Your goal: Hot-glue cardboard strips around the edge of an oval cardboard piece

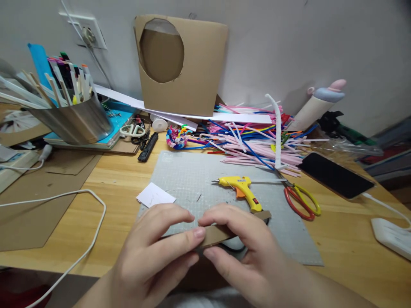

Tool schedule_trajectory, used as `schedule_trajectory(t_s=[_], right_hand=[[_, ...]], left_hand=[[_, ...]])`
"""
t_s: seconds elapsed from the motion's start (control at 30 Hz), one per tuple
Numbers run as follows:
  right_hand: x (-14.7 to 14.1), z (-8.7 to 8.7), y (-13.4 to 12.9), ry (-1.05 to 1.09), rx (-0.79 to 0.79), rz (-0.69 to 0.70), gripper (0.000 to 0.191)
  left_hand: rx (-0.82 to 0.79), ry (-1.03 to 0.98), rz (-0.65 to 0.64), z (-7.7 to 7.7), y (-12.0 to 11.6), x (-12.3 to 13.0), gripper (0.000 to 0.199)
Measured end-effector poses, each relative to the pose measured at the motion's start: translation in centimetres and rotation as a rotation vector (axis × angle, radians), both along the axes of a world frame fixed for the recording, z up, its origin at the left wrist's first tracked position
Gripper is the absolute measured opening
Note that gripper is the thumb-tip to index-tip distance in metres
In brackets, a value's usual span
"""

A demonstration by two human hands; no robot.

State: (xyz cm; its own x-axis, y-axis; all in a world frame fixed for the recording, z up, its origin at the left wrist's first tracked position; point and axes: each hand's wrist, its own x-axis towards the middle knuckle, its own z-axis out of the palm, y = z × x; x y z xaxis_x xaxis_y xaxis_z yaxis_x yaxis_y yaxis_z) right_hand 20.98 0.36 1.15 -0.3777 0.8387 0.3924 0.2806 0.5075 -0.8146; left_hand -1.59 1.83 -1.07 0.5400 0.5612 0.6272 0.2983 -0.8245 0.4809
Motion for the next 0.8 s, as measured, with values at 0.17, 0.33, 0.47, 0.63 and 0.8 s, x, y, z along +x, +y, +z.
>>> schedule_trajectory(t_s=[0.17, 0.33, 0.47, 0.63, 0.8], right_hand=[[0.4, -0.2, 0.2, -0.025, -0.035, -0.020, 0.018], [0.3, 0.0, 0.3, 0.019, -0.036, 0.044, 0.015], [1.1, 0.2, -0.2, -0.064, -0.017, 0.010, 0.029], [3.0, 0.7, 0.0, -0.183, 0.104, -0.020, 0.035], [3.8, 1.1, 0.5, -0.157, 0.181, 0.012, 0.033]], left_hand=[[0.014, -0.037, -0.002, -0.2, 0.6, 0.0, 0.045], [-0.036, 0.010, -0.039, 0.9, 0.4, 0.4, 0.039], [-0.016, 0.071, -0.035, 1.1, 0.3, 0.5, 0.041], [-0.011, 0.060, 0.073, 0.7, -0.3, 0.3, 0.043], [0.044, 0.087, 0.077, 0.5, -0.5, 0.1, 0.035]])
